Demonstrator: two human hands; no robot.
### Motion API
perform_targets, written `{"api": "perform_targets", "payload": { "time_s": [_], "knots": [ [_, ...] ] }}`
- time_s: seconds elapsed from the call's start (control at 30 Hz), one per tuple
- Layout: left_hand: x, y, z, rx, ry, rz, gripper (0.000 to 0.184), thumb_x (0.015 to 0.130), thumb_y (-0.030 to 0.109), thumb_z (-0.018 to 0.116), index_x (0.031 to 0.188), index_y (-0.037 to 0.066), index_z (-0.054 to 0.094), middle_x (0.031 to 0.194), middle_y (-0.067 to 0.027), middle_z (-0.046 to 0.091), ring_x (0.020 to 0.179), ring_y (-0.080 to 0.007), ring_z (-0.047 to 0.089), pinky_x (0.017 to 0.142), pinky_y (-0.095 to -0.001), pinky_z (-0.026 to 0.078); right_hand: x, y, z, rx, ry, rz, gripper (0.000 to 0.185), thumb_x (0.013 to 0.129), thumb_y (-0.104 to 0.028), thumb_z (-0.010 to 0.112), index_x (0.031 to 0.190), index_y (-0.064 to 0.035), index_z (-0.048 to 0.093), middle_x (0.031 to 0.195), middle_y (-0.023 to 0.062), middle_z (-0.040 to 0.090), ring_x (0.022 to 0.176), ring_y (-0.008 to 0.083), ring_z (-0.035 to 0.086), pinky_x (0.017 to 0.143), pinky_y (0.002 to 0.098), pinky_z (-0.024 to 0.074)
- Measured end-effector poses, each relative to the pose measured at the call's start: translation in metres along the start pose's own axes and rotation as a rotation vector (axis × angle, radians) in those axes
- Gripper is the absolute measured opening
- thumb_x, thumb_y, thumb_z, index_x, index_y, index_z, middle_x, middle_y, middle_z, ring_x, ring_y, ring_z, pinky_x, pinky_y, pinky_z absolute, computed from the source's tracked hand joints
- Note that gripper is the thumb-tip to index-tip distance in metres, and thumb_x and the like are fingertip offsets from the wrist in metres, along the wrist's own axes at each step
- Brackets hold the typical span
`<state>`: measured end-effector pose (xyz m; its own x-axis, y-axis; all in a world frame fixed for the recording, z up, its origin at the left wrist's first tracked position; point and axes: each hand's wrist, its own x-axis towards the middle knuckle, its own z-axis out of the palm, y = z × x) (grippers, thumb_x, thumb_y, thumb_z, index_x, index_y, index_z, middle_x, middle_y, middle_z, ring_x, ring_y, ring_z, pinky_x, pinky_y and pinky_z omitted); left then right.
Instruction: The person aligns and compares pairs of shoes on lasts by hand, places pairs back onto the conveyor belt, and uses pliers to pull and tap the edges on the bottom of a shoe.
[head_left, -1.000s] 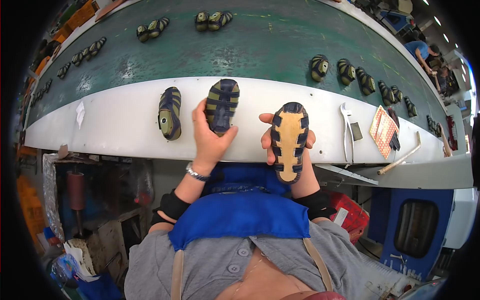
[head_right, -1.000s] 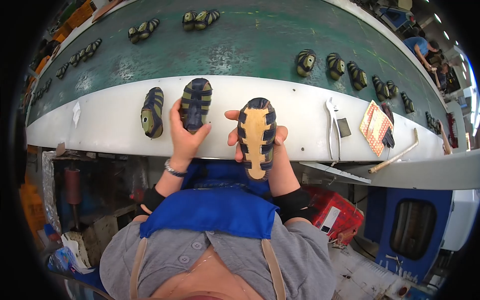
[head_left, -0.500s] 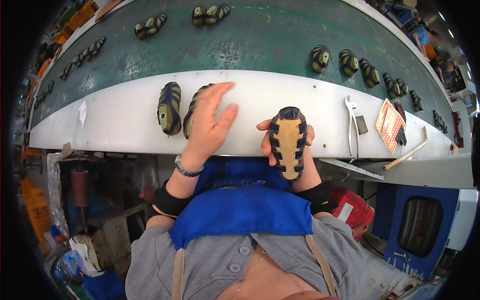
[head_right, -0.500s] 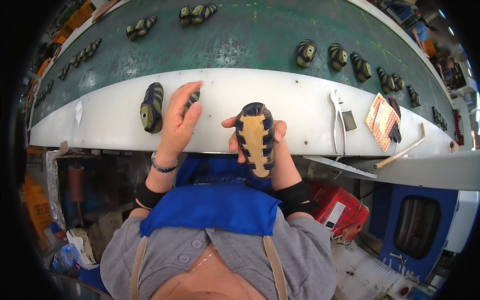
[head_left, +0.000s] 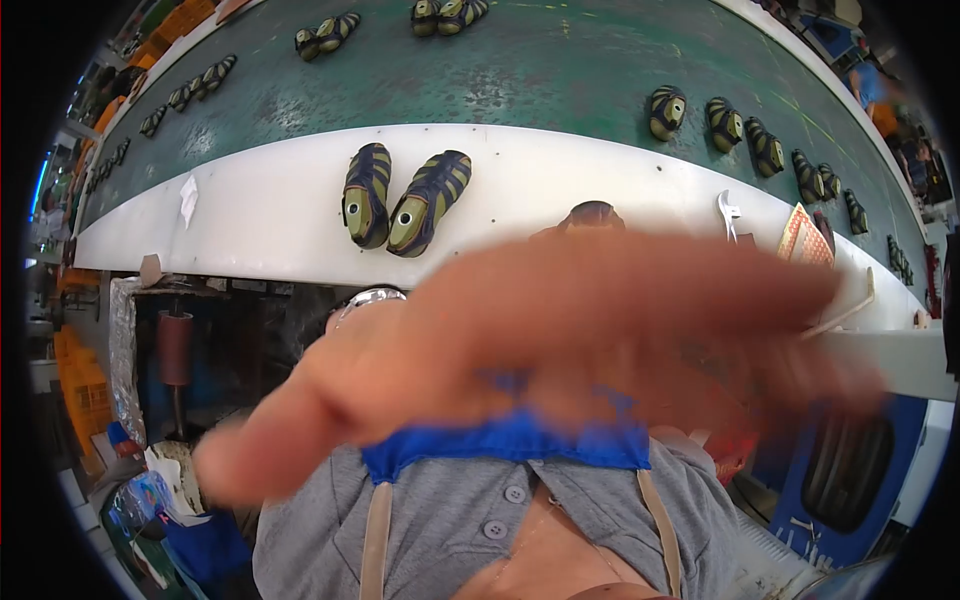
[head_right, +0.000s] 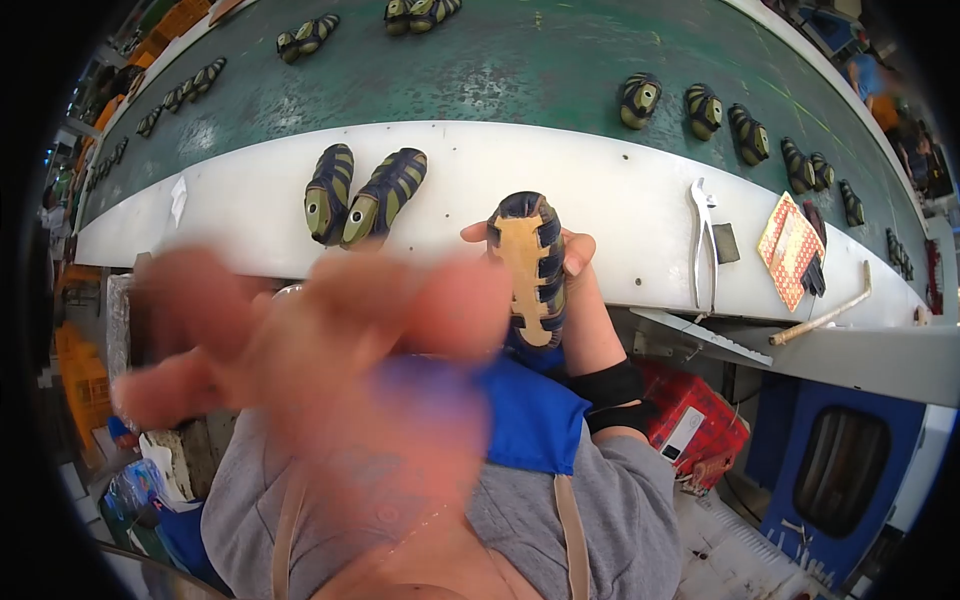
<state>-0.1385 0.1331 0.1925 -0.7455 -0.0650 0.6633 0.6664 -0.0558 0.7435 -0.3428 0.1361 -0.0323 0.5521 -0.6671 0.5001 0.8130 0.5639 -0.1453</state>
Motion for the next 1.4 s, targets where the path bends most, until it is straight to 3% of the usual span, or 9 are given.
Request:
{"api": "perform_targets", "payload": {
  "time_s": [0.03,0.1,0.2,0.93,1.4],
  "knots": [
    [0.002,-0.001,0.010,-0.037,-0.089,0.030,0.076,0.100,0.054,0.039,0.148,-0.005,0.031,0.146,-0.0248,0.045,0.138,-0.0312,0.041,0.114,-0.0450,0.029,0.000,0.003,0.005,0.137,-0.018,0.044,0.108,0.065,-0.015,0.072,0.149,0.0153,0.011,0.130,0.0441,0.045,0.107,0.0512,0.063,0.091,0.0531,0.0556],
    [0.005,-0.009,0.023,-0.079,-0.182,0.051,0.076,0.099,0.053,0.040,0.148,-0.005,0.031,0.146,-0.0247,0.045,0.138,-0.0313,0.041,0.114,-0.0451,0.029,-0.008,-0.005,-0.010,-0.057,0.013,0.064,0.109,0.064,-0.013,0.072,0.148,0.0163,0.010,0.130,0.0447,0.046,0.108,0.0514,0.063,0.091,0.0522,0.0556],
    [0.008,-0.018,0.030,-0.117,-0.224,0.063,0.076,0.099,0.052,0.041,0.147,-0.005,0.032,0.146,-0.0246,0.045,0.138,-0.0313,0.041,0.114,-0.0452,0.029,-0.010,-0.006,-0.014,-0.084,0.004,0.084,0.107,0.063,-0.012,0.072,0.147,0.0176,0.013,0.127,0.0445,0.048,0.106,0.0511,0.063,0.090,0.0513,0.0563],
    [0.000,-0.038,0.035,-0.168,-0.216,0.138,0.073,0.095,0.046,0.051,0.145,-0.005,0.037,0.146,-0.0239,0.044,0.137,-0.0314,0.042,0.115,-0.0462,0.027,-0.008,-0.005,-0.002,-0.248,0.265,0.116,0.105,0.056,-0.014,0.077,0.143,0.0176,0.025,0.118,0.0411,0.056,0.093,0.0482,0.068,0.082,0.0506,0.0598],
    [0.001,-0.026,0.032,-0.122,-0.238,0.106,0.072,0.092,0.043,0.056,0.144,-0.005,0.040,0.146,-0.0234,0.044,0.136,-0.0315,0.043,0.115,-0.0469,0.025,-0.009,0.003,0.004,-0.276,0.356,0.072,0.102,0.053,-0.014,0.073,0.140,0.0182,0.031,0.113,0.0385,0.060,0.088,0.0445,0.071,0.078,0.0465,0.0619]
  ]
}}
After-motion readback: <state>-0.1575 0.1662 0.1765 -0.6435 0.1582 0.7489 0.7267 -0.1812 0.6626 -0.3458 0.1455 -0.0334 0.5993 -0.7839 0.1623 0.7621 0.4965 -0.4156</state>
